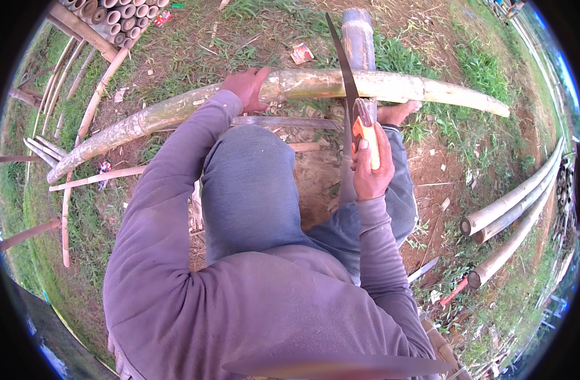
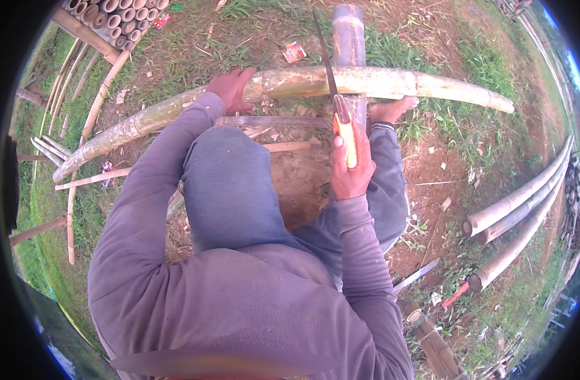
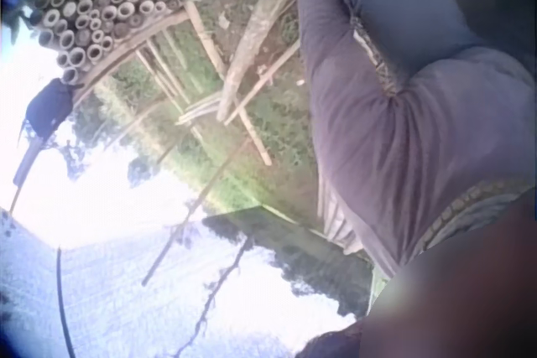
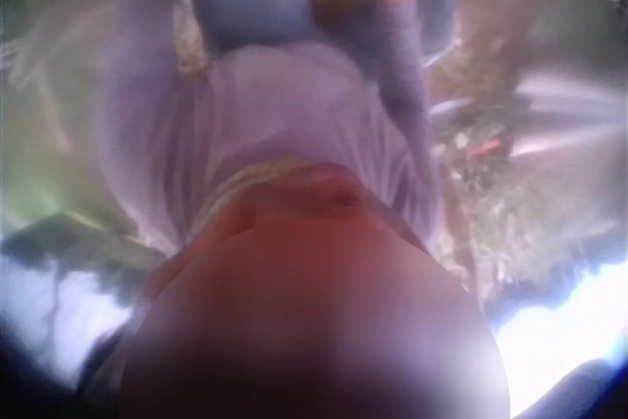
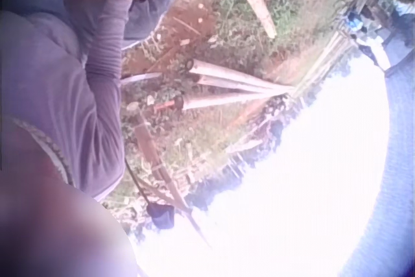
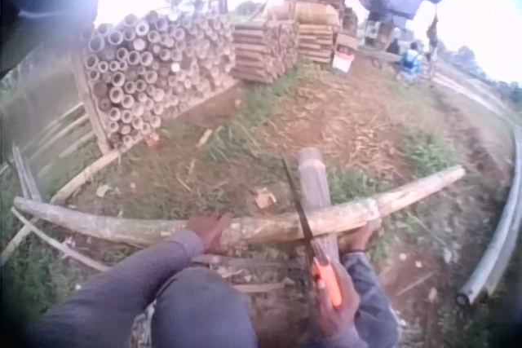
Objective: The person sits on the ground and uses a hand saw to cut bamboo poles into shorter sections. They repeatedly position the bamboo on a support, saw through it, and move the cut pieces aside.
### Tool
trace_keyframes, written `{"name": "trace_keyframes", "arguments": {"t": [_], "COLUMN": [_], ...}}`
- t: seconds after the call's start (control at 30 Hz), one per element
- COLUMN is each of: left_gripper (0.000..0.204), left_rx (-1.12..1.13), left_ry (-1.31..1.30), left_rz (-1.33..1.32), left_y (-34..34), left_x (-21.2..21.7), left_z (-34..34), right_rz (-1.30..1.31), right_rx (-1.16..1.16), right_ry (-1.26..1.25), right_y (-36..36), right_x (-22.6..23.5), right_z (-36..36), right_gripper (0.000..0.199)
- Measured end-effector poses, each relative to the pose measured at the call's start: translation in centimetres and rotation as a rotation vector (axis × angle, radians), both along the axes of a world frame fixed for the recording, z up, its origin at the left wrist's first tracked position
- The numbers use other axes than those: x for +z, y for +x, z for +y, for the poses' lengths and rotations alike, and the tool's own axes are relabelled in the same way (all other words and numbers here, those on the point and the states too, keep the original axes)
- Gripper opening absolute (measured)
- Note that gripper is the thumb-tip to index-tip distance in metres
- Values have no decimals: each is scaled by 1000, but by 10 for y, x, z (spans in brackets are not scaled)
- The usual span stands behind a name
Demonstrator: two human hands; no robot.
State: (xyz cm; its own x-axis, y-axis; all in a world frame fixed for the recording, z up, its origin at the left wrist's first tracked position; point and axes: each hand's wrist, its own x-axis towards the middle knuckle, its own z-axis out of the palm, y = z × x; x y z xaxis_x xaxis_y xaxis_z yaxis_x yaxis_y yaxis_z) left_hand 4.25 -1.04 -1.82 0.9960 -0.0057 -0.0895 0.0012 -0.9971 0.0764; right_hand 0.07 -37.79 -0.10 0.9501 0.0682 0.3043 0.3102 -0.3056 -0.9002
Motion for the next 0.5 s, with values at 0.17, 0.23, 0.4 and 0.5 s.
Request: {"name": "trace_keyframes", "arguments": {"t": [0.17,0.23,0.4,0.5], "left_gripper": [90,87,81,78], "left_rx": [19,13,14,6], "left_ry": [-48,-48,-65,-70], "left_rz": [100,77,85,62], "left_y": [6,3,0,3], "left_x": [8,8,4,0], "left_z": [-5,-3,1,-1], "right_rz": [81,52,116,6], "right_rx": [-51,-59,-54,-78], "right_ry": [41,-51,-54,25], "right_y": [-16,-50,-126,-87], "right_x": [11,6,14,-10], "right_z": [0,-23,-67,-52], "right_gripper": [46,48,55,52]}}
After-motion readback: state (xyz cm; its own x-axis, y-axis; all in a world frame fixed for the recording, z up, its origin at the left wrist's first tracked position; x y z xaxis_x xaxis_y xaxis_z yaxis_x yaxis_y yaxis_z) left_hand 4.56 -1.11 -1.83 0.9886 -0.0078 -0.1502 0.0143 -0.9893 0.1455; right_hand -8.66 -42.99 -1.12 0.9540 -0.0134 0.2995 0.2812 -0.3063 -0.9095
